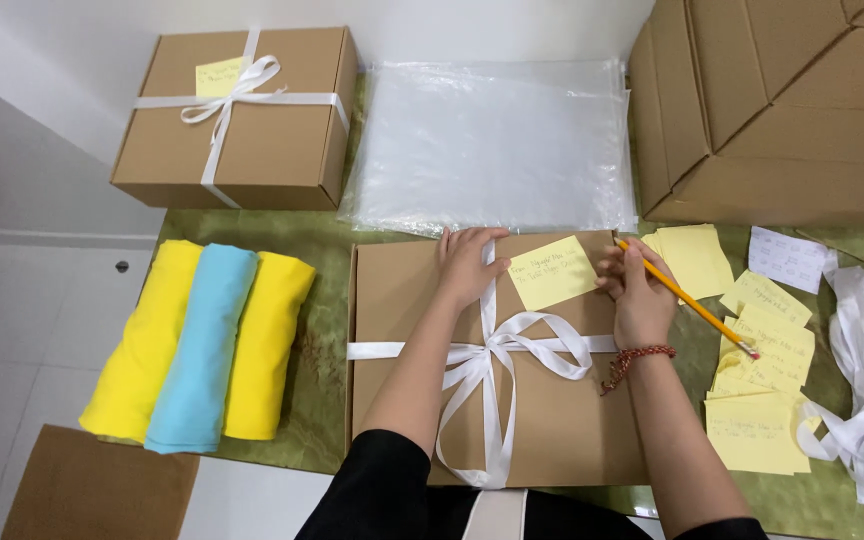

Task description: The person writes on a yellow sticky note with a pencil and places it on a brown cardboard box. They then wrap a light blue rolled cloth in a clear plastic bag and place it inside another cardboard box. Finally, they tie a white ribbon around the closed box.

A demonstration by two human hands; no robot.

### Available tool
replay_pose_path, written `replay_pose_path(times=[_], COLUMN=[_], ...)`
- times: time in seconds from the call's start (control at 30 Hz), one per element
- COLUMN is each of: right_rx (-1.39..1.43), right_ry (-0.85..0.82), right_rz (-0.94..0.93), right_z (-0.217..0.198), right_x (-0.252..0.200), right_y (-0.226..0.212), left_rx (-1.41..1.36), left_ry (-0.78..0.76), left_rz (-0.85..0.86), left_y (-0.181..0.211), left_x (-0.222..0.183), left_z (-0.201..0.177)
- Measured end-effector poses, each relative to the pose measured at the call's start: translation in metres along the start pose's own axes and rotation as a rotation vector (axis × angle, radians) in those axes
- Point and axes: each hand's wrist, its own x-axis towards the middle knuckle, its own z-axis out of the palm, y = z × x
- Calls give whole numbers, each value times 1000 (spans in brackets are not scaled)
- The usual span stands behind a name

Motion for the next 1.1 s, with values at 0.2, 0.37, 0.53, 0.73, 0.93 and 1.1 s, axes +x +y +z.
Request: replay_pose_path(times=[0.2, 0.37, 0.53, 0.73, 0.93, 1.1], right_rx=[-224, -475, -624, -568, -832, -854], right_ry=[78, 141, 102, 78, 175, 298], right_rz=[-8, 67, 212, 260, 191, 146], right_z=[-81, -174, -193, -176, -156, -153], right_x=[13, 35, 29, 16, 6, 0], right_y=[7, 78, 95, 71, 73, 77], left_rx=[-39, -84, -315, -581, -313, -440], left_ry=[-19, -28, 54, 362, 476, 324], left_rz=[-22, -9, -21, -22, -134, -253], left_y=[8, 9, 8, -11, -42, -61], left_x=[-3, -3, -8, -33, -80, -100], left_z=[-8, -11, -20, -70, -127, -113])
